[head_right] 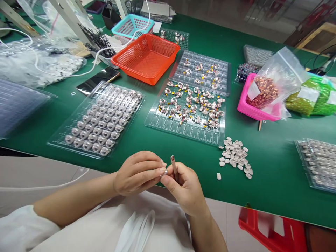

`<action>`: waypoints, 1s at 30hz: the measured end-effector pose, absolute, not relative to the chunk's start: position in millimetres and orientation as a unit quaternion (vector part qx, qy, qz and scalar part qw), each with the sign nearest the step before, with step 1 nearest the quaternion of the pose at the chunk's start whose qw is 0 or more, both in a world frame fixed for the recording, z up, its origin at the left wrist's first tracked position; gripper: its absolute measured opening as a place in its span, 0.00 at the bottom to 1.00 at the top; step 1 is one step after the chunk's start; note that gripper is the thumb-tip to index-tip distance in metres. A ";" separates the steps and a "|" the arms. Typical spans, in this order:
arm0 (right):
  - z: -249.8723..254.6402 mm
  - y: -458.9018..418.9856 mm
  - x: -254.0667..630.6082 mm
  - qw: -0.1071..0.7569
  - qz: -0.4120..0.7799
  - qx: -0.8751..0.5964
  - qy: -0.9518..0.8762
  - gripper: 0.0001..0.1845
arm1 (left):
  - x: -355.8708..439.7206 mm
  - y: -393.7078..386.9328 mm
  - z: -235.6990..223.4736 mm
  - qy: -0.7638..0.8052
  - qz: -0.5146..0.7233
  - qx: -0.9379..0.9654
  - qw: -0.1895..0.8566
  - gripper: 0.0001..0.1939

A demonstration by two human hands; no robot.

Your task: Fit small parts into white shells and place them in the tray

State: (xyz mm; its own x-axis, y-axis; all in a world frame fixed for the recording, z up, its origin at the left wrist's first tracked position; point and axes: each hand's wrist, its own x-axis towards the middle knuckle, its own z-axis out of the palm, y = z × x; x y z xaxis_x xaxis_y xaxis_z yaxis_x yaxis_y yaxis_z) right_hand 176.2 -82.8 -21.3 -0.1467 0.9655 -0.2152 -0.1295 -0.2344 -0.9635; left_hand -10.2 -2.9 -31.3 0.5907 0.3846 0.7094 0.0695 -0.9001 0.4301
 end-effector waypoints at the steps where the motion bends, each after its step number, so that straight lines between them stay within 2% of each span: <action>1: -22.3 -82.9 176.2 0.440 0.622 -0.483 -0.432 0.14 | -9.2 -2.1 -30.6 0.130 0.439 0.872 0.172 0.10; 9: -28.3 -85.5 176.9 0.423 0.597 -0.527 -0.432 0.14 | -2.7 -3.0 -36.5 0.138 0.482 0.854 0.138 0.10; 16: -23.9 -85.5 185.0 0.408 0.591 -0.553 -0.423 0.13 | -3.6 -6.8 -23.5 0.137 0.366 0.871 0.298 0.20; 21: -23.3 -87.2 190.5 0.394 0.599 -0.546 -0.433 0.11 | -2.4 -0.9 -18.1 0.102 0.363 0.868 0.322 0.14; 30: -32.5 -93.8 188.6 0.447 0.646 -0.473 -0.399 0.09 | 2.4 -5.9 -26.8 0.110 0.389 0.863 0.304 0.11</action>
